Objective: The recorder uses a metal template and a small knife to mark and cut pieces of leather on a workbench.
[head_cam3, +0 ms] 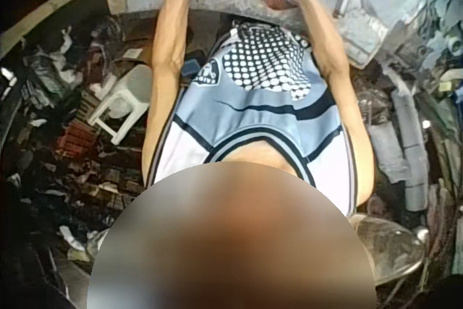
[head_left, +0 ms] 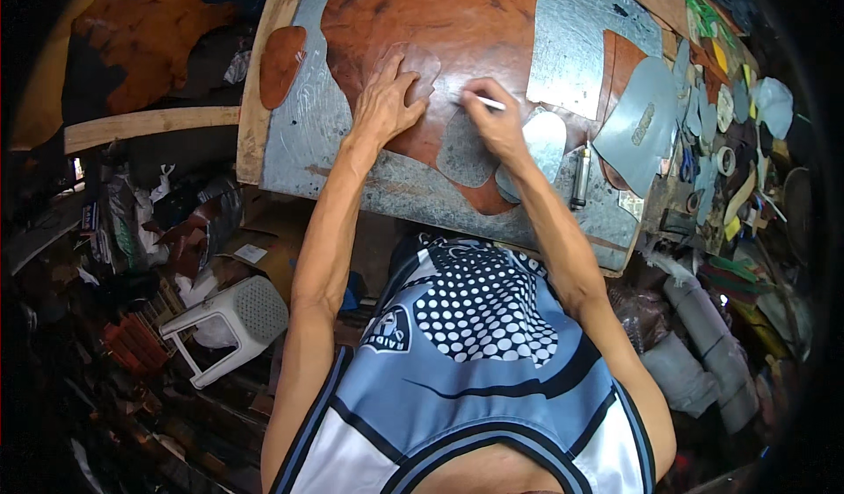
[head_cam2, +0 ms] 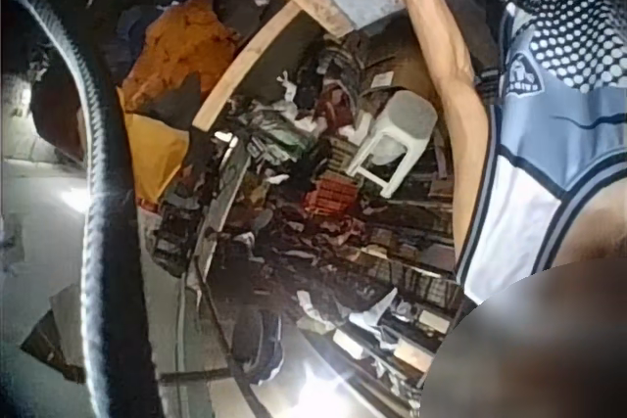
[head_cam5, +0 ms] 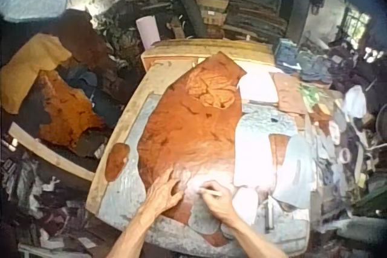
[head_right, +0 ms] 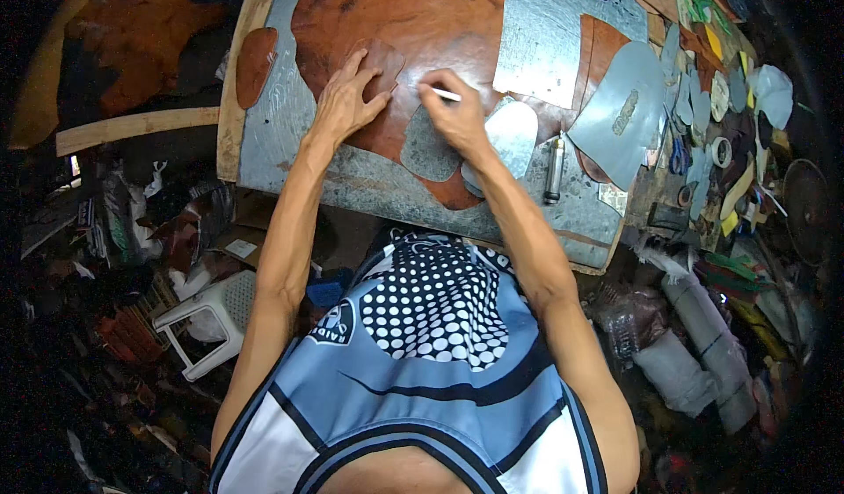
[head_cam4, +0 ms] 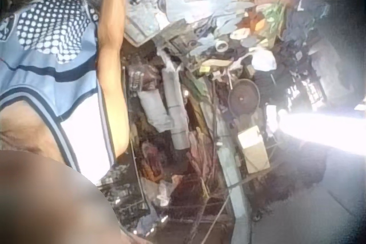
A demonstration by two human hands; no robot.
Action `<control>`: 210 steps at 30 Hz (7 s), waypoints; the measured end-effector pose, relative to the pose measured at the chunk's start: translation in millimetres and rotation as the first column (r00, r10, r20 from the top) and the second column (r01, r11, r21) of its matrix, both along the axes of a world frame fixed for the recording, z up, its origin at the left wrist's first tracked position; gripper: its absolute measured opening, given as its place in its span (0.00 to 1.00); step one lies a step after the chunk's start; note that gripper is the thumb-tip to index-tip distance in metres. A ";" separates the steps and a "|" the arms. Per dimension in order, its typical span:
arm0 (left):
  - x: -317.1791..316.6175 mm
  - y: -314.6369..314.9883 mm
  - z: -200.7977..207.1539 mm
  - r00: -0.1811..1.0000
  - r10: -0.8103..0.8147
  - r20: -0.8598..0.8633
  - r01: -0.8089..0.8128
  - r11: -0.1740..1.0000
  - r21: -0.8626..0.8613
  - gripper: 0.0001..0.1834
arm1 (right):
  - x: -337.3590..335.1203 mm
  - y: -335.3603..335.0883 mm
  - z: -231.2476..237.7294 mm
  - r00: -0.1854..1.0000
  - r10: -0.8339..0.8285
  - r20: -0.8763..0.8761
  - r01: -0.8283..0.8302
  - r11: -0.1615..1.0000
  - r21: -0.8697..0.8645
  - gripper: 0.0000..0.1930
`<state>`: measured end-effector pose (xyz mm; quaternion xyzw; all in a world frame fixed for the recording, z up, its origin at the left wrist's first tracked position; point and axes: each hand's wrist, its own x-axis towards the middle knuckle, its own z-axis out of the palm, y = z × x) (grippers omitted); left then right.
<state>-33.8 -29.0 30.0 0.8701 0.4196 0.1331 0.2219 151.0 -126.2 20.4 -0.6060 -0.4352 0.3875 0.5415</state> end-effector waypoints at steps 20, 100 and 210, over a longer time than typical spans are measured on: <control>-2.1 2.7 -12.0 0.999 0.030 0.014 -0.030 0.999 -0.038 0.26 | -32.2 28.7 -14.4 0.989 0.076 0.130 -0.059 0.989 -0.132 0.08; -19.4 13.1 -6.1 0.981 -0.065 0.183 0.090 0.987 -0.133 0.24 | -30.9 28.2 -8.0 0.983 0.040 0.178 -0.015 0.990 -0.138 0.09; -172.8 224.4 2.8 0.962 -0.014 -0.272 -0.008 0.997 -0.081 0.26 | -128.8 -1.5 56.7 0.991 -0.119 -0.057 0.083 0.901 -0.426 0.15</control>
